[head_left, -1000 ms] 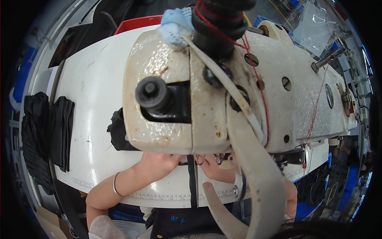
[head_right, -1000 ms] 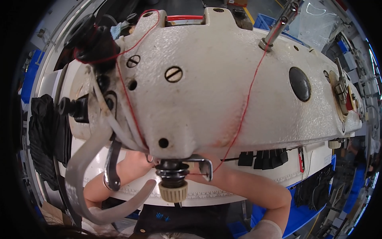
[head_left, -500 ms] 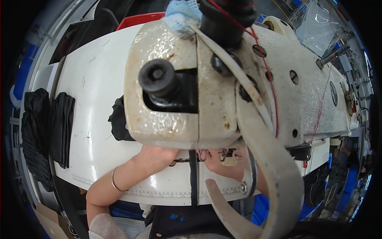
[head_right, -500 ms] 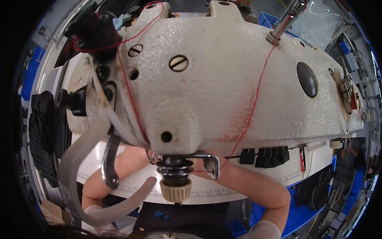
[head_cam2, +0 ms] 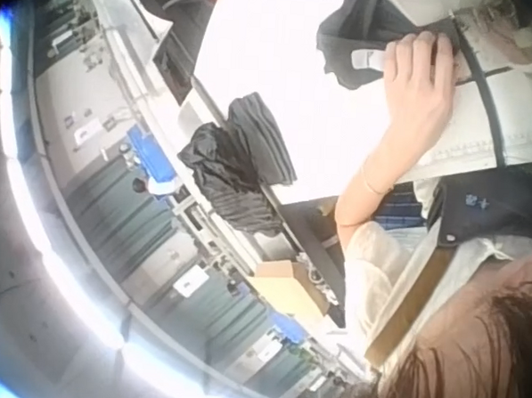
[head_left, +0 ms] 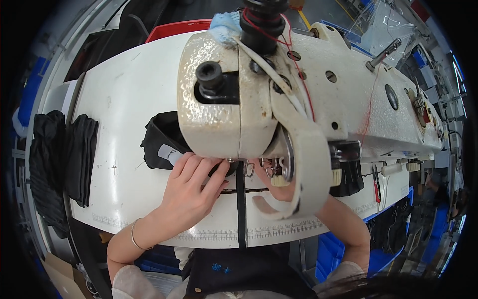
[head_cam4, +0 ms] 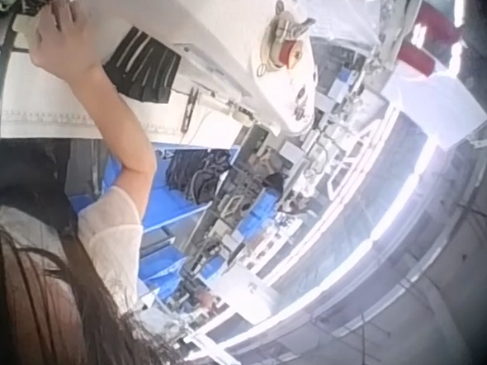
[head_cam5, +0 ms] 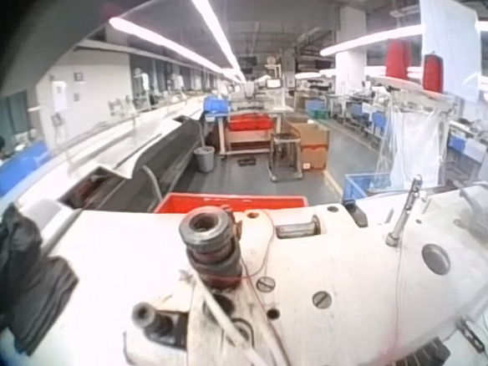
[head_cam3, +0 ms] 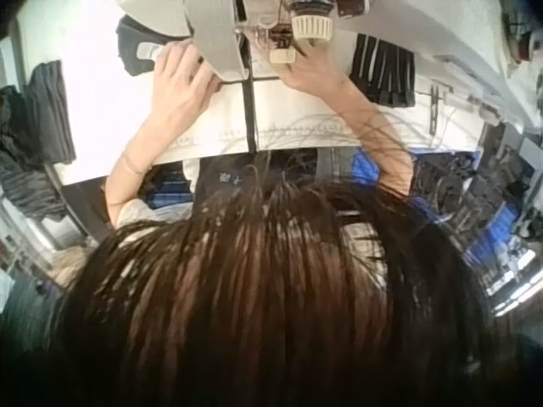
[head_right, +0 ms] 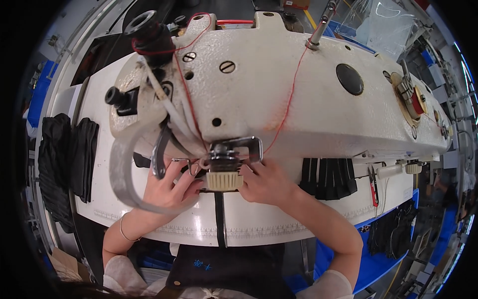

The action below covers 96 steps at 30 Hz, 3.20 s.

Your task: Sewing a black fabric component on an industrial sewing machine.

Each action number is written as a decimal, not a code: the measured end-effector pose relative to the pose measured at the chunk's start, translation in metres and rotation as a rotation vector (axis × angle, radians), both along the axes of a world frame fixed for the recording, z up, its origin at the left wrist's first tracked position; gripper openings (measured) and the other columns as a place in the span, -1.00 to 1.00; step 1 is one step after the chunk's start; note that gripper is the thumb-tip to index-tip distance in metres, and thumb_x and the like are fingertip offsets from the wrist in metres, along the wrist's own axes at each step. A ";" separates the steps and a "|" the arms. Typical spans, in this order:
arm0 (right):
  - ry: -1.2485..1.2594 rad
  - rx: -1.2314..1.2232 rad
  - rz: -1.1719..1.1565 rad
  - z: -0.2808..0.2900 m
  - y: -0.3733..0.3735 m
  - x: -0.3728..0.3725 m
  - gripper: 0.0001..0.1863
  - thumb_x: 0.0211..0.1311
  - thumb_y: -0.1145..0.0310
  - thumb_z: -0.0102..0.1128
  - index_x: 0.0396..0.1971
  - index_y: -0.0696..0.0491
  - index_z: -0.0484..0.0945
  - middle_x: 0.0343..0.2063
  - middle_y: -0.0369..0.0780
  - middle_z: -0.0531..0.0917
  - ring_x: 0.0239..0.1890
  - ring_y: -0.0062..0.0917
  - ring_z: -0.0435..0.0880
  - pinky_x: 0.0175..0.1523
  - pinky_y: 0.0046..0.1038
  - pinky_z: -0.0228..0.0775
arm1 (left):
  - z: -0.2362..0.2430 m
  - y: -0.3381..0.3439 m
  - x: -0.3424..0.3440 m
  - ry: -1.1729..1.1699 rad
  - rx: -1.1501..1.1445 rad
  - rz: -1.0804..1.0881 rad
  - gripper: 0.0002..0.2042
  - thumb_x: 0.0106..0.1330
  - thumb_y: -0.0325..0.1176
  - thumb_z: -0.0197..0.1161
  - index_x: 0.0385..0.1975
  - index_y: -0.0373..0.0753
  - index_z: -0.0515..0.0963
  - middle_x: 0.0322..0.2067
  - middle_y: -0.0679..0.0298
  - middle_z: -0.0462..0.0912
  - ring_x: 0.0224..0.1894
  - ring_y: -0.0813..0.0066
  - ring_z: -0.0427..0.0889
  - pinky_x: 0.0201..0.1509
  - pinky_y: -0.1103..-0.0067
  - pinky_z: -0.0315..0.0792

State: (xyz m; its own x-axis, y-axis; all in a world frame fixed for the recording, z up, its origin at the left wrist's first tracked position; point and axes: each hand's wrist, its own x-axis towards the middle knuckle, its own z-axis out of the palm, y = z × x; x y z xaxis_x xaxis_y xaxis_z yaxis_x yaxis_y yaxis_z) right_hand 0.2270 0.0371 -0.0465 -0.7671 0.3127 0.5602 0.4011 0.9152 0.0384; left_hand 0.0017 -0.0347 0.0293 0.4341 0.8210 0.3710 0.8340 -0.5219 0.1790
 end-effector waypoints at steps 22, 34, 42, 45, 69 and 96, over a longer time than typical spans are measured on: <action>0.109 -0.270 0.190 0.017 -0.011 -0.019 -0.80 -0.12 0.41 0.19 -0.40 0.10 0.61 -0.42 -0.29 0.55 -0.30 -0.49 0.55 -0.19 -0.46 0.41 | 0.006 0.001 0.013 -0.031 0.264 -0.068 -0.69 -0.23 -0.58 0.23 -0.37 -0.30 0.59 -0.39 0.28 0.52 -0.34 0.38 0.54 -0.33 0.51 0.38; -0.136 -0.001 0.199 0.016 -0.048 -0.006 -0.69 -0.10 0.36 0.10 -0.36 0.24 0.59 -0.26 -0.14 0.58 -0.17 -0.31 0.60 0.04 -0.25 0.45 | -0.019 -0.009 0.005 0.006 0.058 -0.311 -0.71 -0.15 -0.47 0.21 -0.37 -0.46 0.58 -0.23 0.06 0.59 -0.27 0.32 0.49 -0.28 0.54 0.46; -0.038 0.020 0.208 0.017 -0.048 -0.008 -0.73 -0.10 0.40 0.08 -0.38 0.23 0.58 -0.30 -0.15 0.55 -0.17 -0.32 0.61 0.10 -0.19 0.43 | -0.040 -0.011 0.002 0.085 0.144 -0.318 -0.69 -0.17 -0.47 0.17 -0.37 -0.48 0.58 -0.23 0.02 0.59 -0.29 0.31 0.52 -0.24 0.55 0.45; -0.017 0.029 0.190 0.010 -0.050 -0.009 -0.75 -0.11 0.42 0.08 -0.39 0.22 0.57 -0.34 -0.18 0.52 -0.18 -0.34 0.60 0.09 -0.21 0.43 | -0.037 -0.009 0.005 0.085 0.129 -0.326 -0.69 -0.18 -0.48 0.18 -0.37 -0.48 0.58 -0.22 0.01 0.59 -0.28 0.31 0.53 -0.24 0.55 0.45; -0.066 -0.513 0.276 0.042 -0.041 -0.011 -0.72 -0.09 0.46 0.23 -0.29 0.15 0.59 -0.46 -0.26 0.53 -0.38 -0.43 0.52 -0.31 -0.41 0.41 | 0.018 0.008 0.003 0.092 -0.120 -0.012 -0.79 -0.16 -0.50 0.17 -0.45 -0.31 0.60 -0.44 0.17 0.59 -0.30 0.24 0.55 -0.12 0.41 0.35; -0.174 -0.293 0.085 0.051 -0.150 0.000 -0.43 -0.12 0.47 0.09 0.02 0.34 0.44 -0.51 -0.29 0.39 -0.43 -0.57 0.44 -0.37 -0.60 0.32 | 0.000 -0.083 -0.017 0.106 0.122 -0.225 -0.96 -0.13 -0.48 0.25 -0.63 -0.20 0.55 -0.46 0.33 0.43 -0.39 0.41 0.36 -0.22 0.40 0.20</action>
